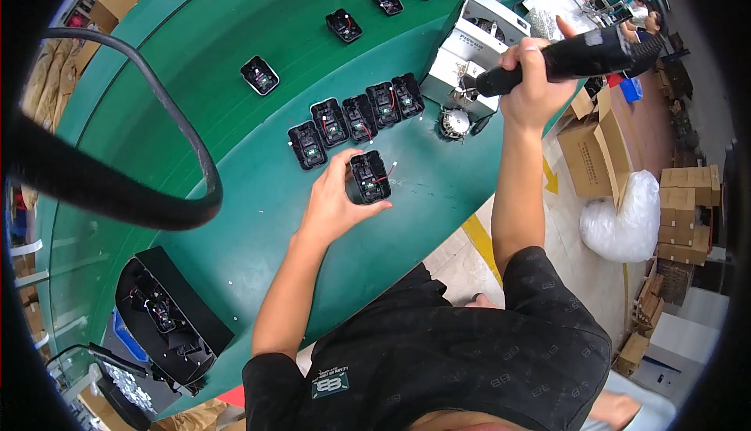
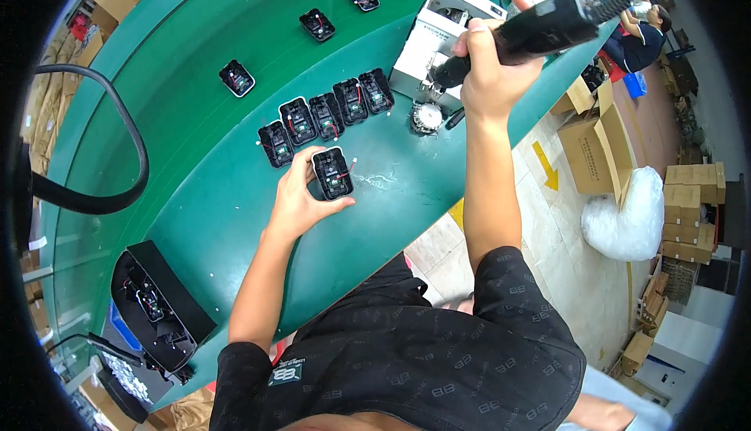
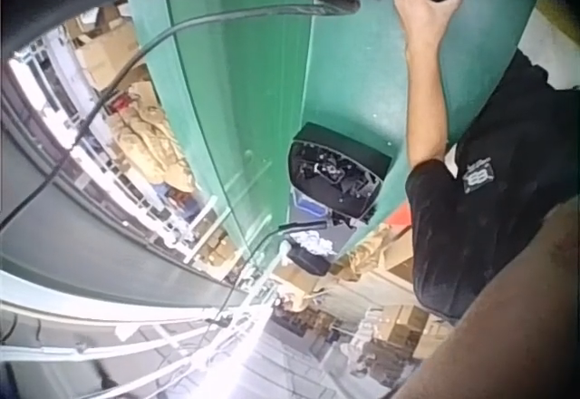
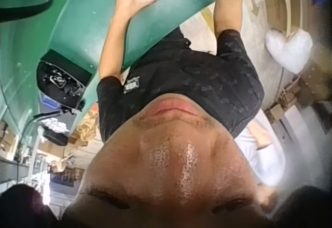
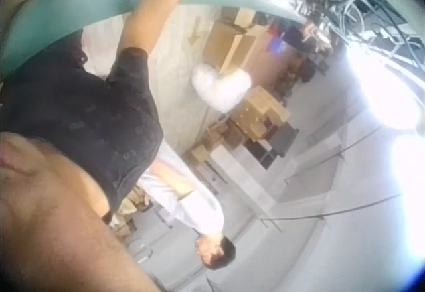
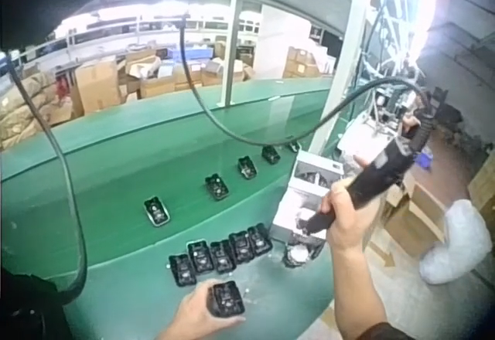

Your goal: The person fastens internal components inside plastic electronic housings using an electric screwdriver on an assembly line.

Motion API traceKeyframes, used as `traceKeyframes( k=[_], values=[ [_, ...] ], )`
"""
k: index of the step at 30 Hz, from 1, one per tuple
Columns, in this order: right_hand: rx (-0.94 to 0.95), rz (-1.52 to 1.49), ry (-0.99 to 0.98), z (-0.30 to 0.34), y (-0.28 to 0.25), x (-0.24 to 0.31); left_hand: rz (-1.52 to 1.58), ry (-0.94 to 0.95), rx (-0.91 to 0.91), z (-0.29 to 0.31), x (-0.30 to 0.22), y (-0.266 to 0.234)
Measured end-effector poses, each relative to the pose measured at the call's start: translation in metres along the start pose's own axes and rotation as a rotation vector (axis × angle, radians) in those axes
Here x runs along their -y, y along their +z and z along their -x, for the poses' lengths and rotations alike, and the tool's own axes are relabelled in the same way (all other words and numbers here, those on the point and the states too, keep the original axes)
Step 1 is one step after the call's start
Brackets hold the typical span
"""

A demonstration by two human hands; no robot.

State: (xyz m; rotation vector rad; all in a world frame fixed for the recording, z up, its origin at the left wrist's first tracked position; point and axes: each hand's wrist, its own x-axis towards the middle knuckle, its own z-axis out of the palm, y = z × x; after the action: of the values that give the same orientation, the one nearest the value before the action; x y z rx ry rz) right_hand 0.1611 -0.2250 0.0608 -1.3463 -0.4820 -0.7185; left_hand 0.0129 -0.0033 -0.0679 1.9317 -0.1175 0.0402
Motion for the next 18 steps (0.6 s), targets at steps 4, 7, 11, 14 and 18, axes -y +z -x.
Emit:
traceKeyframes(
  k=[4, 7, 11, 14, 18],
  values=[
    [-0.011, -0.032, -0.03, 0.001, 0.0, -0.019, 0.001, -0.017, 0.008, 0.001, 0.002, 0.0],
    [0.007, 0.043, -0.036, 0.003, 0.0, -0.025, -0.002, -0.008, 0.012, 0.0, 0.003, -0.001],
    [0.036, 0.091, -0.021, 0.008, -0.001, -0.036, 0.007, 0.012, 0.007, -0.001, 0.0, -0.003],
    [0.264, 0.042, 0.059, 0.002, -0.006, -0.037, 0.106, -0.002, -0.01, 0.001, -0.004, -0.006],
    [0.492, -0.156, 0.197, -0.016, -0.015, -0.045, 0.19, -0.014, -0.011, 0.0, -0.007, -0.006]
  ],
)
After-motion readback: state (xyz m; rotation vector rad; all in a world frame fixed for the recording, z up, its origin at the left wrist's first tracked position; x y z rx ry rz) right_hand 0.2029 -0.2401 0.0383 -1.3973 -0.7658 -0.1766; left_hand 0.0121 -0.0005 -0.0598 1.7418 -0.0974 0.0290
